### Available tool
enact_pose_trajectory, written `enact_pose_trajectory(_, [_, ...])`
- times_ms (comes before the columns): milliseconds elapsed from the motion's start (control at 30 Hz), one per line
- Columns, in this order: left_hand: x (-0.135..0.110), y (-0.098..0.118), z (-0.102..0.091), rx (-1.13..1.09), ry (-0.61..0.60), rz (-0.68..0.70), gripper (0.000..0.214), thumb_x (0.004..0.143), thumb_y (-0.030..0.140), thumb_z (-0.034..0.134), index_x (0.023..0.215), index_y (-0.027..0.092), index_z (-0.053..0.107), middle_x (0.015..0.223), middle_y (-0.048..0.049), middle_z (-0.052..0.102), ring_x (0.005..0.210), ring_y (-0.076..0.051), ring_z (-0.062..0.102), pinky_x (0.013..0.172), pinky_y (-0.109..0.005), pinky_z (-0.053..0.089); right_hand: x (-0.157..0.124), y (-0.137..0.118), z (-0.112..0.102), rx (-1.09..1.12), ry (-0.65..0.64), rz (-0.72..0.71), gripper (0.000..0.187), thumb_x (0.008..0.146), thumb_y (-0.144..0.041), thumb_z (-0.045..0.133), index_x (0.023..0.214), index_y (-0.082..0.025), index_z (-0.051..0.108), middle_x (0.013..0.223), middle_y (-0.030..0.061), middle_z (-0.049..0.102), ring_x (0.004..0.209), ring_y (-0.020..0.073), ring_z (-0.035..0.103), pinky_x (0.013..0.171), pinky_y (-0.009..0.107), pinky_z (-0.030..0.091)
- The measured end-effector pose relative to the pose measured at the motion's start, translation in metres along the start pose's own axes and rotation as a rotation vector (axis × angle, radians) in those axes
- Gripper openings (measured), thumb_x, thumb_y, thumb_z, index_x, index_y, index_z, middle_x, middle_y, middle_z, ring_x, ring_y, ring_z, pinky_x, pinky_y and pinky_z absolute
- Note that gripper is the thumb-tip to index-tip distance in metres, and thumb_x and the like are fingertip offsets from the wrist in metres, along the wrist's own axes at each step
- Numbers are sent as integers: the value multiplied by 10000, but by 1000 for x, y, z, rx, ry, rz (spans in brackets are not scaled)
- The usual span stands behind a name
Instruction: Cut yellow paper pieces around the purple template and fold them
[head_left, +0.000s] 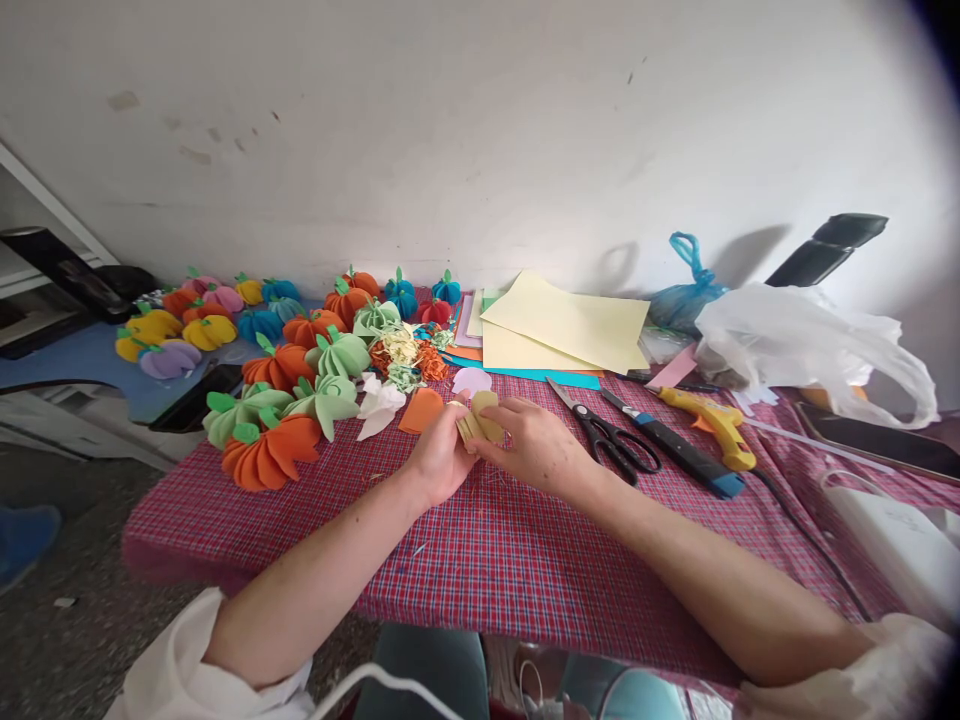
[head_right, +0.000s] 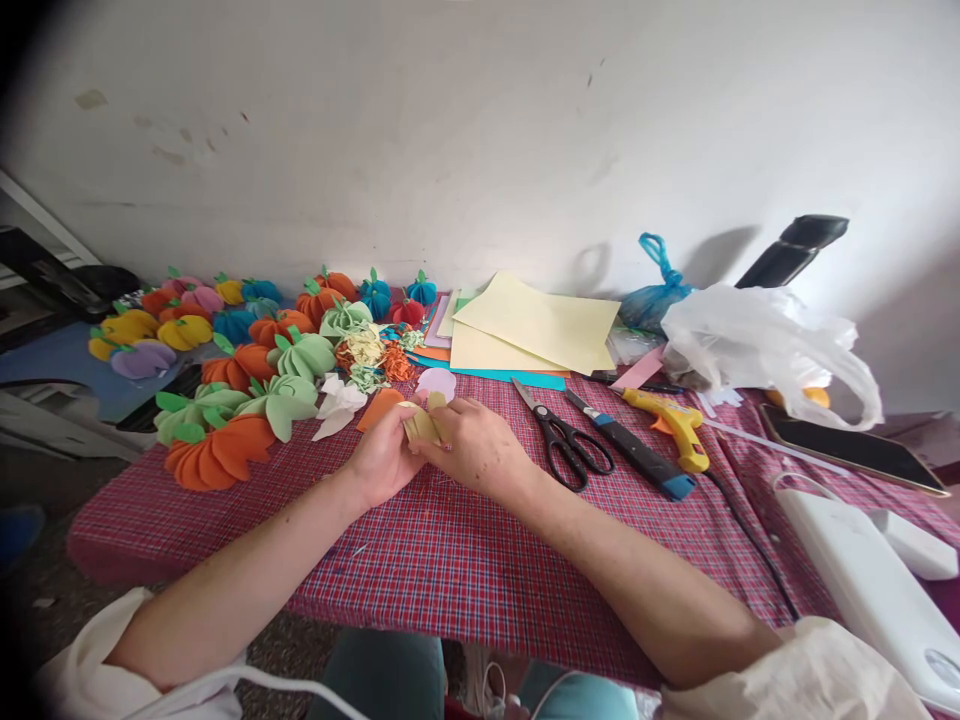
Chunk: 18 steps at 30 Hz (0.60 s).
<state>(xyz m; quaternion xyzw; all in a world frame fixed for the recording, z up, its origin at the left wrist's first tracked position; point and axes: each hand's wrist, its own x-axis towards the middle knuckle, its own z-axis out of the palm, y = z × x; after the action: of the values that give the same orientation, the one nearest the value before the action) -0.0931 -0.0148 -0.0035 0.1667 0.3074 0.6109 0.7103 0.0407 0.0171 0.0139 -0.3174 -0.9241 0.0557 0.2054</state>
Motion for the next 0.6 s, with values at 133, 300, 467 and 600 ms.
enact_pose_trajectory(133, [0, 0, -1, -22, -67, 2, 184, 758, 167, 458, 920, 199, 539, 815, 0, 596, 654, -101, 557, 538, -201, 424, 0, 1, -2, 109, -7, 16, 234, 817, -344, 523, 946, -163, 596, 793, 47, 583, 691, 135, 526, 610, 238, 378])
enact_pose_trajectory(300, [0, 1, -1, -33, -39, 8, 220, 748, 172, 466, 950, 201, 547, 869, -8, 619, 730, -113, 580, 627, -221, 451, 3, 5, -8, 161, 33, 42, 173, 823, -187, 470, 892, -171, 628, 764, 37, 605, 636, 113, 530, 595, 221, 380])
enact_pose_trajectory(467, [-1, 1, 1, 23, -36, 14, 295, 759, 203, 461, 1045, 205, 534, 931, -40, 628, 782, -154, 595, 644, -263, 461, 5, 15, -6, 170, 63, 177, 193, 801, -161, 468, 776, -168, 659, 719, 27, 645, 588, 109, 544, 553, 219, 366])
enact_pose_trajectory(600, [-2, 2, 3, 29, -7, 34, 322, 762, 199, 446, 1074, 206, 527, 932, -46, 632, 807, -163, 597, 666, -271, 466, 6, 21, -3, 233, 61, 277, 186, 784, -210, 493, 745, -175, 672, 693, 20, 662, 589, 119, 564, 543, 220, 374])
